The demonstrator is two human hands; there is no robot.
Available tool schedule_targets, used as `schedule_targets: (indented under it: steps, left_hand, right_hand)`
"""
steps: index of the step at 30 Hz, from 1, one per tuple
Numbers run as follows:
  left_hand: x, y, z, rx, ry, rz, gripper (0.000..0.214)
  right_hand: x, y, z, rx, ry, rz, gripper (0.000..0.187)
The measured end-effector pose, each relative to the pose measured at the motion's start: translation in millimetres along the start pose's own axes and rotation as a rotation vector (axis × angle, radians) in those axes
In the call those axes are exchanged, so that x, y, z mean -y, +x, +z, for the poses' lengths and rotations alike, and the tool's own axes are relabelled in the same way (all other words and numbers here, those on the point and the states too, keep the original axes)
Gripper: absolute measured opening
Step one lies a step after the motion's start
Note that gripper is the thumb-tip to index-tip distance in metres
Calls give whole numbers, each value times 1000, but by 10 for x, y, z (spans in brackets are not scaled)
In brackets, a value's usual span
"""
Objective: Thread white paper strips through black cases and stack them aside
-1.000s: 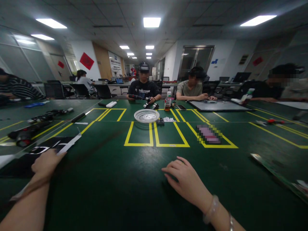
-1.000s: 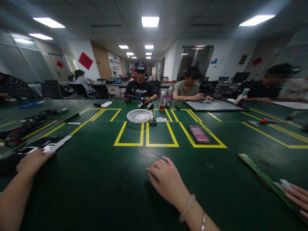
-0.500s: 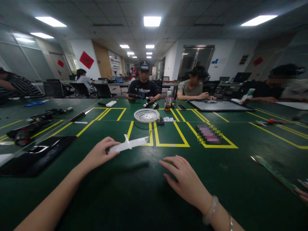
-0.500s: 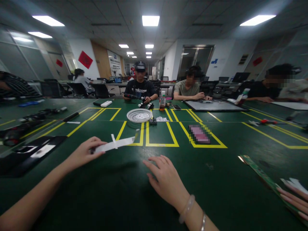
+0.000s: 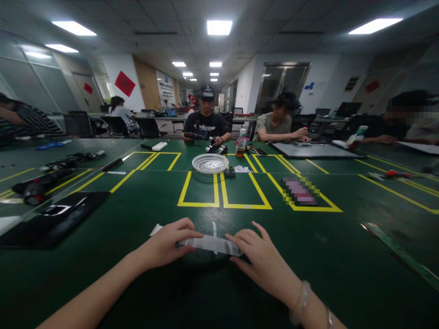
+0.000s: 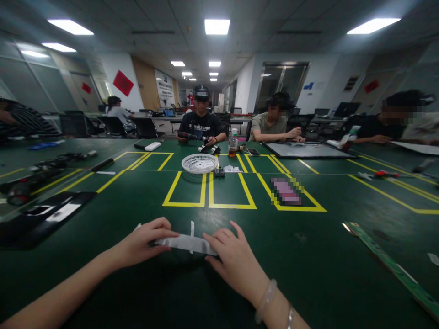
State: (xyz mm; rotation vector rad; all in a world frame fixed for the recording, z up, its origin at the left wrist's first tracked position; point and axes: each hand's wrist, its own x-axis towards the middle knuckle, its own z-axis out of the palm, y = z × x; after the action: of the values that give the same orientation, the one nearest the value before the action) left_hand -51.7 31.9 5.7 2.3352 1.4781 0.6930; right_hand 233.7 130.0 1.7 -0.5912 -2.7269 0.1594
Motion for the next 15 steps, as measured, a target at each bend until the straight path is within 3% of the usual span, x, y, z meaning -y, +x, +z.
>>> schedule_targets:
  steps: [3, 10, 13, 15]
  left_hand:
    - [-12, -15, -1, -5, -56, 45, 37]
    - [21, -41, 76, -61, -92, 83, 25]
    - [148, -34, 23, -106, -55, 38, 33]
    - [291, -45, -120, -187, 58, -36, 46]
  right_hand:
    - [-10, 2, 16, -28, 6, 7, 59]
    - [-9, 1, 37, 72, 130, -18, 54]
    - [-24, -4, 36, 26, 120, -12, 46]
    - [-39, -8, 25, -8, 99, 11, 45]
